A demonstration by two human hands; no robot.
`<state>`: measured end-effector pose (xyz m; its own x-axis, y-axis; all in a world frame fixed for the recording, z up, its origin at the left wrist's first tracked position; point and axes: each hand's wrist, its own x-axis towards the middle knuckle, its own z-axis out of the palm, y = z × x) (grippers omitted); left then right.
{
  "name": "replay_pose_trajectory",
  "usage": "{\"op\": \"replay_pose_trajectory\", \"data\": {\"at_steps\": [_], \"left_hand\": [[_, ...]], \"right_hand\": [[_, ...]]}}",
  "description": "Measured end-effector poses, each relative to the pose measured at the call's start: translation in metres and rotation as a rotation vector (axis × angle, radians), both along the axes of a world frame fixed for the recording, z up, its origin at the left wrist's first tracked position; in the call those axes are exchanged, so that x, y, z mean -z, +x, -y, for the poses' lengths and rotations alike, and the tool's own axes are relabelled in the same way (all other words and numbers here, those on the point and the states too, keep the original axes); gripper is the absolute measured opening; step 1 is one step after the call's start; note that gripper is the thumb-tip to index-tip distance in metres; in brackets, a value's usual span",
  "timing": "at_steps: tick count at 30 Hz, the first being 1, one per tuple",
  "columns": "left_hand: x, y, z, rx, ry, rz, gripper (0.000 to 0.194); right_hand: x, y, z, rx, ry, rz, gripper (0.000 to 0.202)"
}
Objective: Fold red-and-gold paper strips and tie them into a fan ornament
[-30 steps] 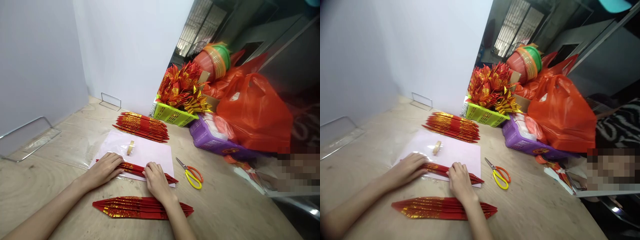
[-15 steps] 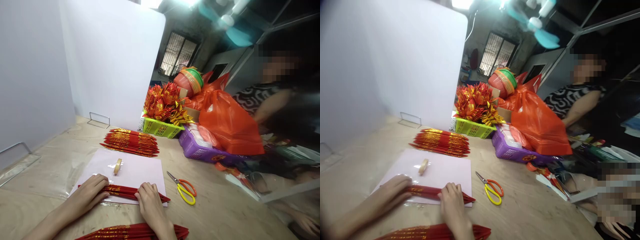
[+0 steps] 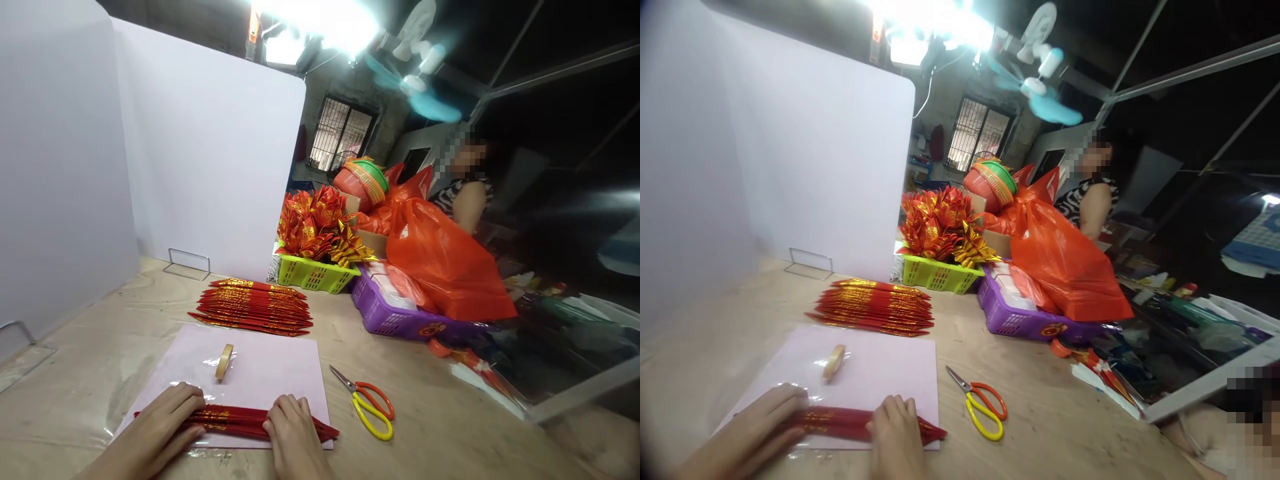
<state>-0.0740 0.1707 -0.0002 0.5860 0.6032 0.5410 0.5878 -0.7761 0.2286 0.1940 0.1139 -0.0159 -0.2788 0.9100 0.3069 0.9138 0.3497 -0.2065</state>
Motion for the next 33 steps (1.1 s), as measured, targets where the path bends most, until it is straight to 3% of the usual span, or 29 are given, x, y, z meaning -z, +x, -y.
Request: {"op": "replay_pose_trajectory", "data": {"at_steps": [7,12,33], "left_hand": [[-0.001,0.001,-0.001,0.078,-0.169,0.004,0.012],[0.000,-0.001,-0.001,0.092,-0.262,-0.018,0.013],[0.001,-0.003,-0.002,0.107,-0.351,-0.031,0.012]], "right_hand": [[-0.015,-0.002,0.004,0.008,-0.045,-0.053,0.019],[-0.016,-0.001,0.004,-0.005,-0.067,-0.059,0.020],[-0.011,0.000,0.003,-0.018,-0.124,-0.060,0.020]]}}
